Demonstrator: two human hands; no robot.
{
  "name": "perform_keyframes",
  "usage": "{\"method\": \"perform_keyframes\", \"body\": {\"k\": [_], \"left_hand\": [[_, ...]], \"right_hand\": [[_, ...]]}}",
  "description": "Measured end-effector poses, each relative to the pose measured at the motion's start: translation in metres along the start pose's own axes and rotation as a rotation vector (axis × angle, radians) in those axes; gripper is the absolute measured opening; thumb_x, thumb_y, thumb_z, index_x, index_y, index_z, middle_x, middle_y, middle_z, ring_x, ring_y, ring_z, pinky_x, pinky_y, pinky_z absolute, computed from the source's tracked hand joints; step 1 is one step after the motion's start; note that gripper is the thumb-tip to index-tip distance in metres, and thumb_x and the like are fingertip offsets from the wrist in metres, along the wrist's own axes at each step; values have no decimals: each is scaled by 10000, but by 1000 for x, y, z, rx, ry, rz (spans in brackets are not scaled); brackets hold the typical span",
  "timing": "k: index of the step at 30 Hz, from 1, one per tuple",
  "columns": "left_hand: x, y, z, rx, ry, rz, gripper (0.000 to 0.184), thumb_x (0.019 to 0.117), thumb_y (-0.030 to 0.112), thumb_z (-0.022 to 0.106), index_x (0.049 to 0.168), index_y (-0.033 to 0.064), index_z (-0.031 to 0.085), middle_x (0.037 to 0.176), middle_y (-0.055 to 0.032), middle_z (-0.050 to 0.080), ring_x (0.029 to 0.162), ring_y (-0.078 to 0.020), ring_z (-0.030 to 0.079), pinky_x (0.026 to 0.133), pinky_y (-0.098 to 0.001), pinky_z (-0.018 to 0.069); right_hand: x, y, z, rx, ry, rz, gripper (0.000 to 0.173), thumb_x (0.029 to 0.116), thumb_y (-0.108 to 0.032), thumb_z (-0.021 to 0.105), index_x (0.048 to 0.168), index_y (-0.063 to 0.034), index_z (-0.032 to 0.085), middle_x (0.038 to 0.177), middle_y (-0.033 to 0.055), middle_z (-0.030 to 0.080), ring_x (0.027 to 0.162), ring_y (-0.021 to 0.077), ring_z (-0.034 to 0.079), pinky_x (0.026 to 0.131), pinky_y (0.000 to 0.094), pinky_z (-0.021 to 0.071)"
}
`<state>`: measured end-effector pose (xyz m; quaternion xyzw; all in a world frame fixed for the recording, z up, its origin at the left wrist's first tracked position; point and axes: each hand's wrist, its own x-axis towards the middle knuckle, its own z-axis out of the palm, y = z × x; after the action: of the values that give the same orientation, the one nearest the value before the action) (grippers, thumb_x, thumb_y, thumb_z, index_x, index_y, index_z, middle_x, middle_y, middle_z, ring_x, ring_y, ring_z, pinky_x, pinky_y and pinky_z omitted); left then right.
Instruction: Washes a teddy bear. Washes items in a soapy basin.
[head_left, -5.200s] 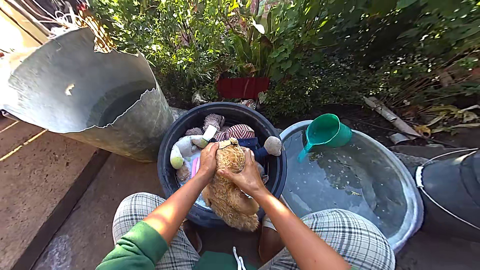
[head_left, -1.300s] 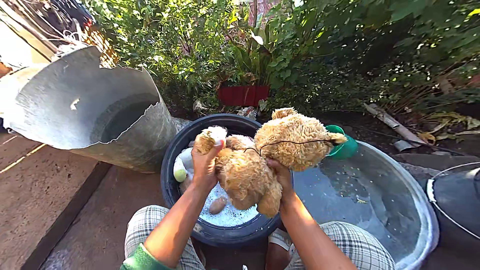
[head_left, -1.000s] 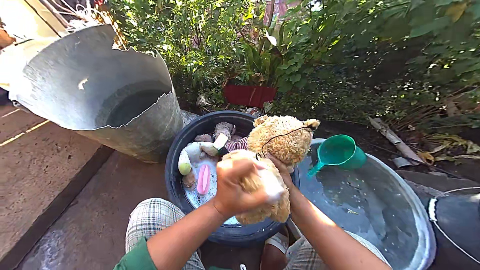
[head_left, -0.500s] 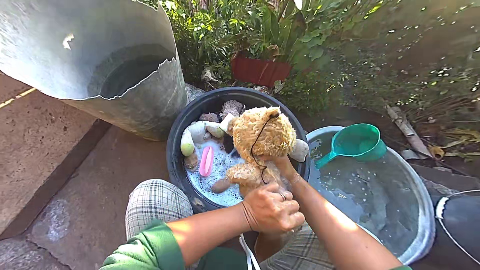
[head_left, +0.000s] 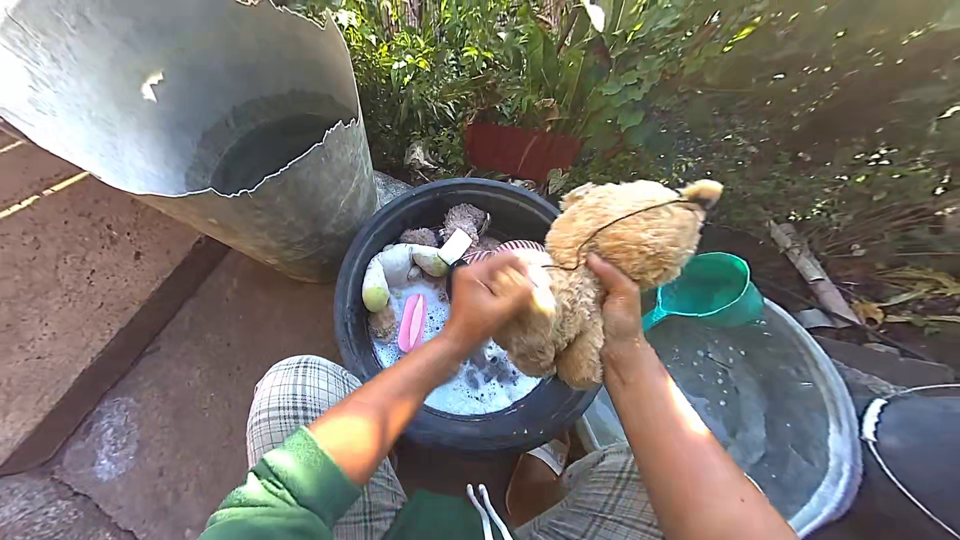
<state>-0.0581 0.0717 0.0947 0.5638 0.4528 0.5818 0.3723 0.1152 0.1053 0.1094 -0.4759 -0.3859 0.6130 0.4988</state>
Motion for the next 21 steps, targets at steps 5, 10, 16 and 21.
{"method": "perform_keyframes", "body": {"k": [5,10,16,21], "left_hand": [[5,-17,4,-313,226,-837,599,1088,554,350,1558,183,333,1445,-161,520,1239,-329,568,928,-550,523],[-39,-4,44,-614,-232,-1253,843,1037,698,93,1603,91,233,1417,-271,542,1213,-415,610,909,-595,526],[3,9,36,-994,95,-893,657,1085,575,241,1448,71,454,1311,-150,619,1170,-255,635,989,-434,531],[16,21,28,-975,321,-818,304,1090,317,471,1298,115,564,1113,-90,678,1030,-206,677,910,-398,567]], "right_hand": [[5,-16,-6,61,109,-228,215,1074,-268,423,1152,-241,622,968,-150,697,884,-68,658,795,161,565],[13,-23,-11,231,171,-337,230,1081,-223,385,1119,-221,611,954,-118,703,894,-40,673,808,183,573],[10,-9,-9,438,83,-329,298,1109,-307,331,1122,-220,615,958,-90,724,914,-14,689,812,211,590],[8,-3,4,506,16,-177,294,1104,-266,363,1037,-207,643,887,-85,726,852,-15,692,767,193,589]]}}
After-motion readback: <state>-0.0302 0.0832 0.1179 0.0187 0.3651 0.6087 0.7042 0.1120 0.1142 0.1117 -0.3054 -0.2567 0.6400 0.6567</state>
